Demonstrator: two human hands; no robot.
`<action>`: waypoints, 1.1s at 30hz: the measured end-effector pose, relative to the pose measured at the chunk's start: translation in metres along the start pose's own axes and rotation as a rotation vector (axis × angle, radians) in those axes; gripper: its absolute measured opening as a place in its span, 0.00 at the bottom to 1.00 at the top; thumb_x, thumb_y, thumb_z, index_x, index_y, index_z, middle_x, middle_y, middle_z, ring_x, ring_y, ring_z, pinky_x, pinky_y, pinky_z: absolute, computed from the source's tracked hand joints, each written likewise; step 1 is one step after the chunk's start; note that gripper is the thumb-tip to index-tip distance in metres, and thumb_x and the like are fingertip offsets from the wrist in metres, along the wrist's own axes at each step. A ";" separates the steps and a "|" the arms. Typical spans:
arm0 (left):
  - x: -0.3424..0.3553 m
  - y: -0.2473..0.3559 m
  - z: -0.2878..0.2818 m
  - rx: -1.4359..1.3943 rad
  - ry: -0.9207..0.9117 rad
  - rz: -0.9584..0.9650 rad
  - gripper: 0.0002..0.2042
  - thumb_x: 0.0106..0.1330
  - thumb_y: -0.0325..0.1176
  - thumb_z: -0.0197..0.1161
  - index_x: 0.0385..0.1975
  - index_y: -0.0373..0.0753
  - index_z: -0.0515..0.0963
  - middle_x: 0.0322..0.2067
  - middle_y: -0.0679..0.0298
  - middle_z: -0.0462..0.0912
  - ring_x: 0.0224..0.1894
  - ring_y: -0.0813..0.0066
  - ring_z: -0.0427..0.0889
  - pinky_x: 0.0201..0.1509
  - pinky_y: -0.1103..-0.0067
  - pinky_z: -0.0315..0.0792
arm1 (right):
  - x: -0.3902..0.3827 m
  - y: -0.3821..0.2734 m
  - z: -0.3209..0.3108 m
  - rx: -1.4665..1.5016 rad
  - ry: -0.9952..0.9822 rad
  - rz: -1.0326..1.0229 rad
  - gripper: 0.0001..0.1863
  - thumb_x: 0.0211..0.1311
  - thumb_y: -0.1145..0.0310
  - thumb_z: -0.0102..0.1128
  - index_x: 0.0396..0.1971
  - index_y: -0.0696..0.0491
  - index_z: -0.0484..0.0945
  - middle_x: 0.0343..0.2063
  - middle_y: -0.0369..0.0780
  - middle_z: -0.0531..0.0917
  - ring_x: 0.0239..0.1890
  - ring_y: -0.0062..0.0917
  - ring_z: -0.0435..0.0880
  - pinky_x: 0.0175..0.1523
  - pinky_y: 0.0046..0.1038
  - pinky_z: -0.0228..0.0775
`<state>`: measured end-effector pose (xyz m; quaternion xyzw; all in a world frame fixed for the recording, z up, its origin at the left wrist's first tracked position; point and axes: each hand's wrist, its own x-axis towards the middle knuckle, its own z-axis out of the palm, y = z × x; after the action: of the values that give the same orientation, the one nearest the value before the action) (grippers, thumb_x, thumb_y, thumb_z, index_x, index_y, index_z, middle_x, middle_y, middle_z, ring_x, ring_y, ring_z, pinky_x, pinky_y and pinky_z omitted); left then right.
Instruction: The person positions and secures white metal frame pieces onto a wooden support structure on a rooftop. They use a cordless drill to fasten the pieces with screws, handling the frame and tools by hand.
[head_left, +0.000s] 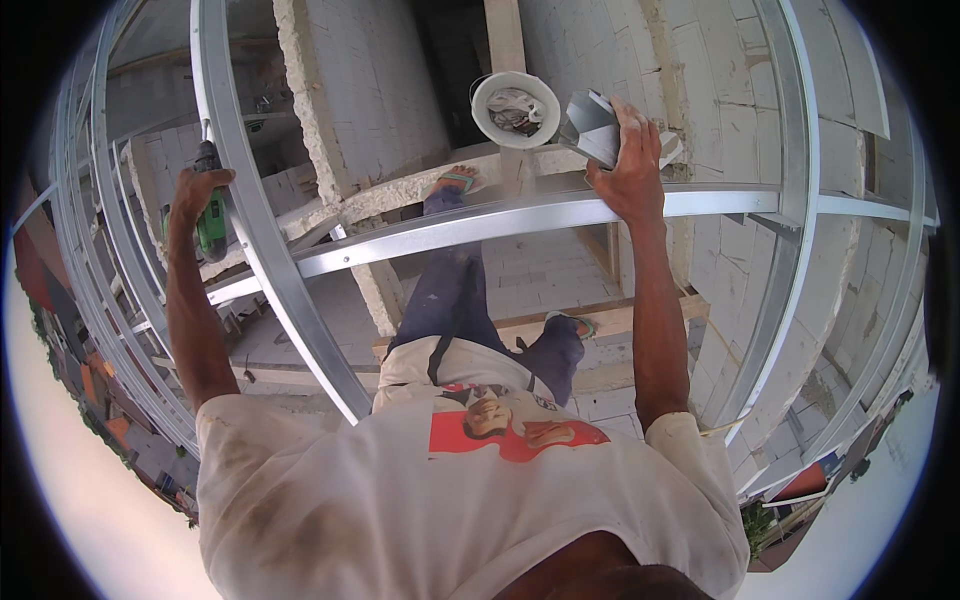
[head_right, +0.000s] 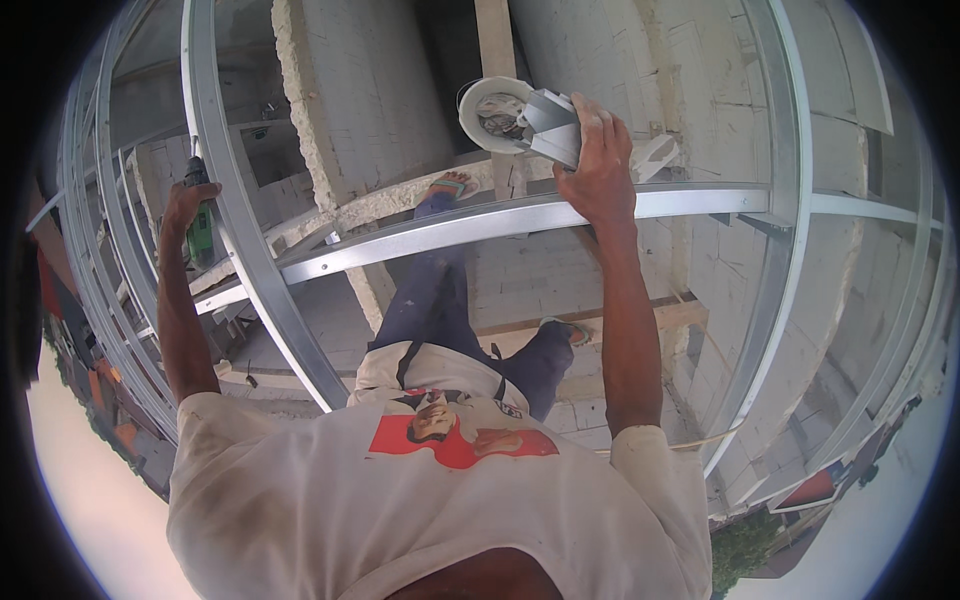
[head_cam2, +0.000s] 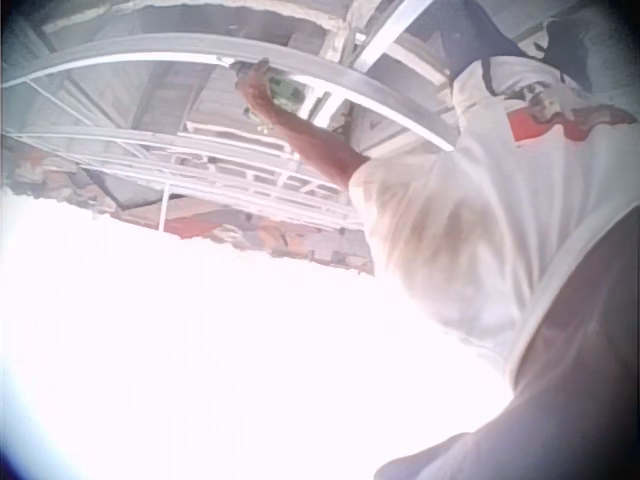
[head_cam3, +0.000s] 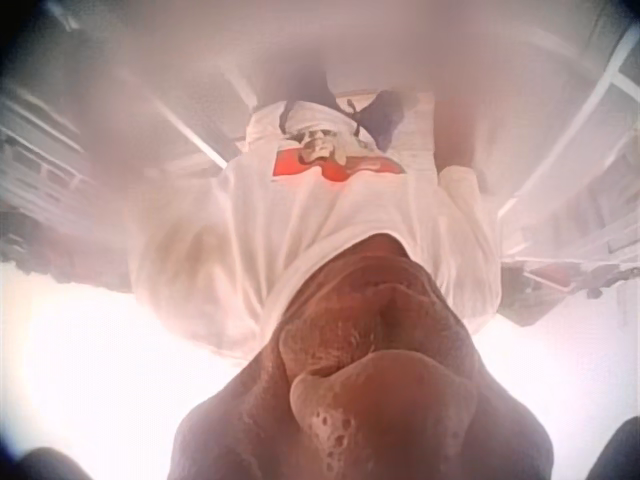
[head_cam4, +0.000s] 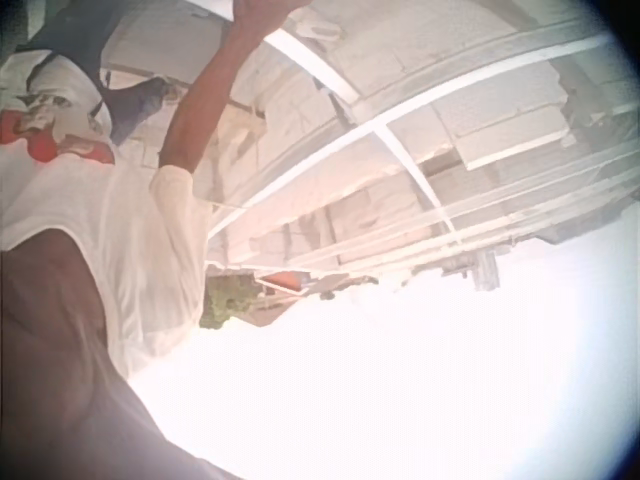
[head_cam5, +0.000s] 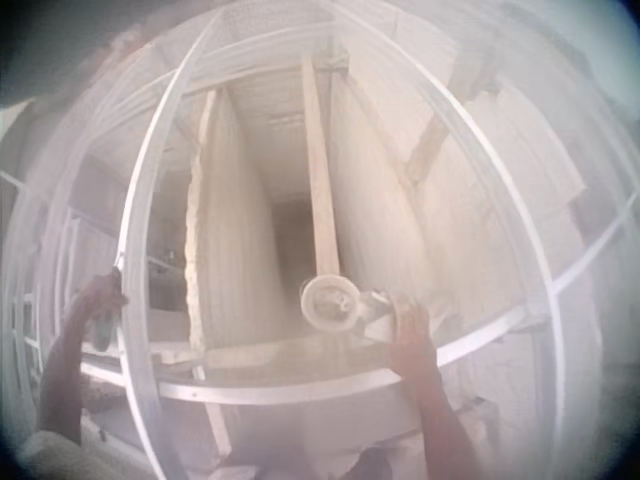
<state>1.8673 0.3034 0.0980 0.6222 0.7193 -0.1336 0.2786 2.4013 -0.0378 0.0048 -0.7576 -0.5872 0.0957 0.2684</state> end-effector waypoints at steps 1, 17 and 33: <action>-0.001 0.007 -0.002 0.004 0.003 0.002 0.21 0.50 0.45 0.74 0.32 0.30 0.86 0.27 0.55 0.86 0.28 0.64 0.84 0.38 0.66 0.76 | 0.003 0.001 -0.001 0.006 -0.011 0.016 0.54 0.40 0.80 0.78 0.73 0.48 0.63 0.66 0.46 0.72 0.69 0.50 0.68 0.73 0.50 0.64; -0.007 0.021 0.000 -0.024 0.010 -0.150 0.20 0.52 0.40 0.75 0.37 0.30 0.84 0.28 0.54 0.87 0.30 0.62 0.86 0.43 0.66 0.78 | 0.016 -0.003 0.001 -0.062 -0.274 0.055 0.50 0.46 0.77 0.76 0.72 0.54 0.61 0.67 0.49 0.71 0.69 0.53 0.68 0.73 0.50 0.63; 0.001 0.017 -0.005 -0.128 -0.007 -0.110 0.22 0.53 0.39 0.75 0.42 0.28 0.84 0.35 0.46 0.90 0.41 0.49 0.90 0.53 0.63 0.79 | 0.031 -0.009 0.004 -0.156 -0.283 0.177 0.54 0.41 0.82 0.75 0.74 0.56 0.58 0.67 0.52 0.69 0.70 0.55 0.66 0.74 0.52 0.59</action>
<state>1.8822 0.3099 0.1036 0.5623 0.7585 -0.1046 0.3124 2.4010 -0.0059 0.0116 -0.8038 -0.5558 0.1787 0.1139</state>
